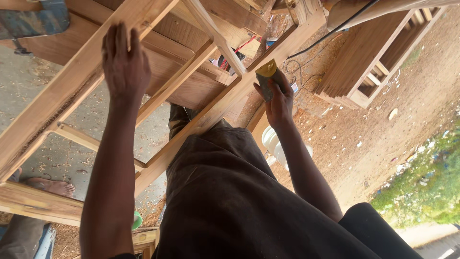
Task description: The person sands a wooden frame using a sanding block. They move around the frame, sanding different sections and edges while holding the frame with one hand and the sanding block with the other.
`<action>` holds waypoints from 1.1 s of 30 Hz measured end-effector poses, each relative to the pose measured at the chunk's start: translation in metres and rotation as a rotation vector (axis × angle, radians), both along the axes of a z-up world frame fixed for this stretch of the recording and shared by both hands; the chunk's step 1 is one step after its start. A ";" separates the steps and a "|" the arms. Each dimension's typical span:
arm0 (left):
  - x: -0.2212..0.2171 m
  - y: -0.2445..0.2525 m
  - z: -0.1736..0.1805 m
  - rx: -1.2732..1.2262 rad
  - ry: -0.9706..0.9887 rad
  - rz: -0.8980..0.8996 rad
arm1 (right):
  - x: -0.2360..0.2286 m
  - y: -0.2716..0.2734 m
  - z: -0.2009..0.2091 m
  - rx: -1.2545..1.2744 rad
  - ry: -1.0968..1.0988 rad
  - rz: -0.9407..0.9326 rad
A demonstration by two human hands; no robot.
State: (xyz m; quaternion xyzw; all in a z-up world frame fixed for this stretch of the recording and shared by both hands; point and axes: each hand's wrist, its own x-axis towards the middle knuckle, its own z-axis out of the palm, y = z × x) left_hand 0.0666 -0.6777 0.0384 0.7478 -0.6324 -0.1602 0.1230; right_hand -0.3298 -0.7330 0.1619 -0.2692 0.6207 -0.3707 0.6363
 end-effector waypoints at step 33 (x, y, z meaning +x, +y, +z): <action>0.009 -0.113 -0.033 0.055 -0.098 0.186 | 0.033 -0.293 -0.171 -0.892 1.102 0.344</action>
